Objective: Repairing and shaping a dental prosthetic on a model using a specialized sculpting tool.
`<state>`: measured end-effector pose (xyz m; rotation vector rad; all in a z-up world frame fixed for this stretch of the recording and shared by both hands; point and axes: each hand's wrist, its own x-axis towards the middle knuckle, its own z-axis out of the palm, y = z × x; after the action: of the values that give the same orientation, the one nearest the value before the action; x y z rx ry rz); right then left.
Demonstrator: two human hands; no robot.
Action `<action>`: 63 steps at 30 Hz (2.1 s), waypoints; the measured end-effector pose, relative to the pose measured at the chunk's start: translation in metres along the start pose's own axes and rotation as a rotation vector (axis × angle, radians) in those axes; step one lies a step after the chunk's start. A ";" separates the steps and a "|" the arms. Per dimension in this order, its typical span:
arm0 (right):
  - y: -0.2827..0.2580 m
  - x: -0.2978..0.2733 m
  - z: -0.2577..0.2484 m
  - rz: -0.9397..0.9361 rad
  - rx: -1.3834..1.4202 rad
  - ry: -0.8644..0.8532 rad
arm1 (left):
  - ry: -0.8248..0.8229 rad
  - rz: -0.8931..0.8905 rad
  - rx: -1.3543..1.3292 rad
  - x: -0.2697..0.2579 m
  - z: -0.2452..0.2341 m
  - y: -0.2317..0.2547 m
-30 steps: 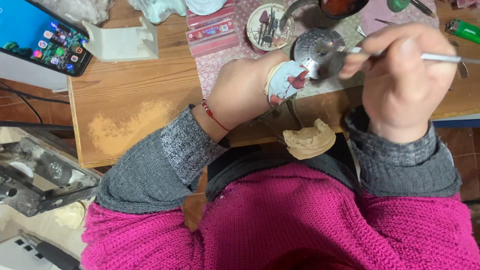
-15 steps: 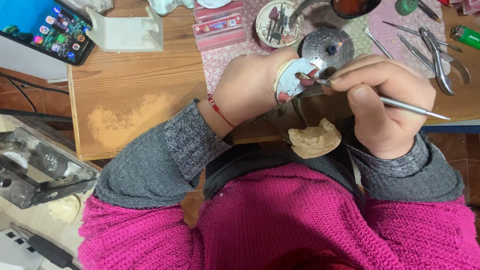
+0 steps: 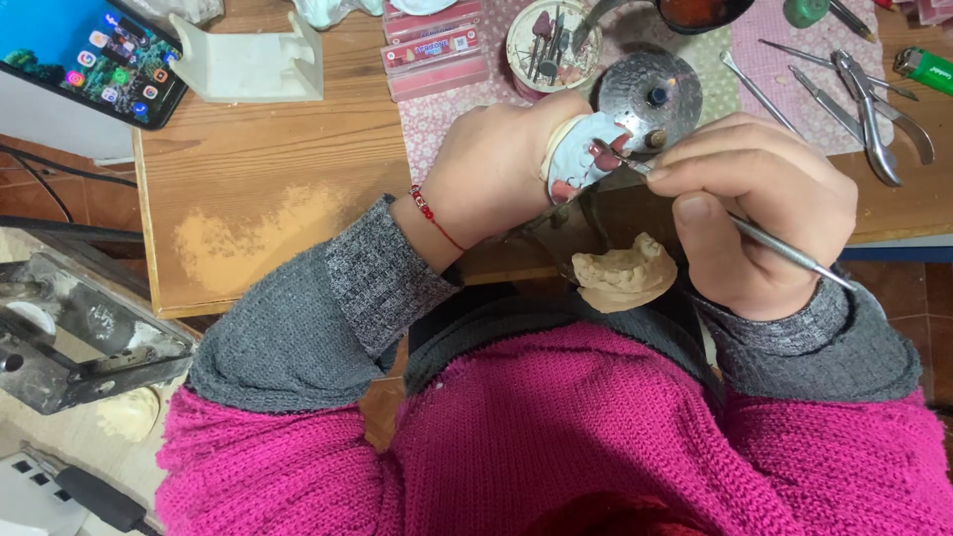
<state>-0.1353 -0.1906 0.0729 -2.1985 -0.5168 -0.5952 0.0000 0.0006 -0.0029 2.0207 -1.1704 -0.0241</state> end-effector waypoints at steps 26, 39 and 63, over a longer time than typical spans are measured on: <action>-0.011 0.008 0.000 0.005 -0.045 -0.042 | -0.003 -0.027 0.014 0.000 0.000 0.001; 0.104 -0.025 -0.010 0.251 0.402 0.299 | 0.017 -0.008 0.003 -0.002 0.003 -0.002; 0.011 -0.001 -0.007 0.001 0.076 0.006 | 0.005 -0.010 0.002 -0.001 0.001 -0.001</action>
<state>-0.1316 -0.2026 0.0698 -2.1240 -0.5271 -0.5725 -0.0002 0.0013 -0.0044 2.0277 -1.1574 -0.0233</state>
